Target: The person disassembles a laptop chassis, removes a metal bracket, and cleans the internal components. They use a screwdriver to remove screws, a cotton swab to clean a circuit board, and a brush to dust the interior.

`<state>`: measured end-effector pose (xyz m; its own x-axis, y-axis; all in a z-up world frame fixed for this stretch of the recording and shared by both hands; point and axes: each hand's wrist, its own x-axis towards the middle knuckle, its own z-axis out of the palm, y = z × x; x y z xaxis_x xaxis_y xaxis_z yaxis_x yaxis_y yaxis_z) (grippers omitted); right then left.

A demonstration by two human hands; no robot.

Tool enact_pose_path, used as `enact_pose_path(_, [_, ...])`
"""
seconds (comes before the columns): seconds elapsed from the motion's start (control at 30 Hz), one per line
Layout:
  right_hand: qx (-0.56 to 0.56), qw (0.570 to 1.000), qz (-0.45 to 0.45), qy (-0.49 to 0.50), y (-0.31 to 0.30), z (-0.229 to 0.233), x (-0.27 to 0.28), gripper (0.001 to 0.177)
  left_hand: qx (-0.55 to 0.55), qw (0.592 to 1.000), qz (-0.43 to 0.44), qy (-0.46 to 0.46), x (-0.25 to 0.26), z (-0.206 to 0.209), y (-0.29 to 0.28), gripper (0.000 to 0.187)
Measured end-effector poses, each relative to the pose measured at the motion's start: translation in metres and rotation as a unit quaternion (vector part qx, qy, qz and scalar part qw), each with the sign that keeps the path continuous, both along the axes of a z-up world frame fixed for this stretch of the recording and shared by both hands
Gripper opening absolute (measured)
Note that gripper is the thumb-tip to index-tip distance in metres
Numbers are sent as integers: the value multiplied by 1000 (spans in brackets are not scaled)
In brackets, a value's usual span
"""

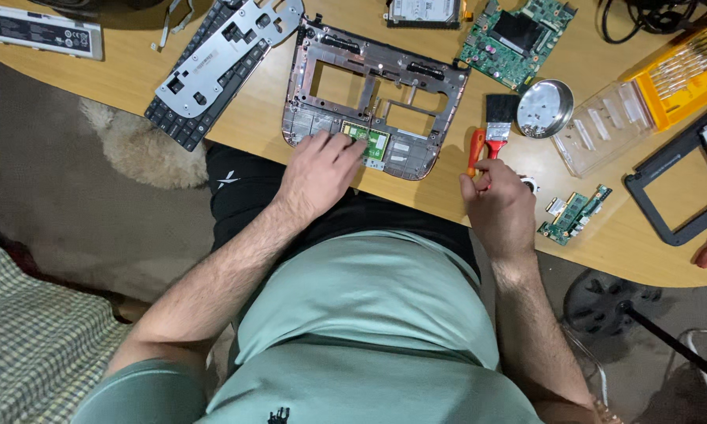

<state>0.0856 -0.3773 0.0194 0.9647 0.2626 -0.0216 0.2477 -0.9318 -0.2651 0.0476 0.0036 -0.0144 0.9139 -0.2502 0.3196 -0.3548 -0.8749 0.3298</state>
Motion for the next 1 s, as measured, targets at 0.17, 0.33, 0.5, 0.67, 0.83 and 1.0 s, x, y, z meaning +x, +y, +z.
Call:
enact_pose_path(0.17, [12, 1000, 7, 4, 4, -4, 3, 34, 43, 999, -4, -15, 1, 16, -3, 36])
enact_pose_path(0.33, [19, 1000, 23, 4, 20, 2, 5, 35, 36, 999, -1, -14, 2, 12, -9, 39])
enact_pose_path(0.5, [48, 985, 164, -20, 81, 24, 13, 39, 18, 1000, -4, -24, 3, 10, -11, 41])
enact_pose_path(0.67, [-31, 978, 194, 75, 120, 27, 28, 39, 30, 999, -14, 10, 5, 15, -10, 46])
enact_pose_path(0.83, [-61, 970, 215, 98, 128, 25, 33, 45, 38, 999, -11, 31, 8, 9, -13, 47])
enact_pose_path(1.0, [-31, 972, 187, 139, 123, 33, 30, 47, 53, 998, -1, 33, 11, 17, -15, 53])
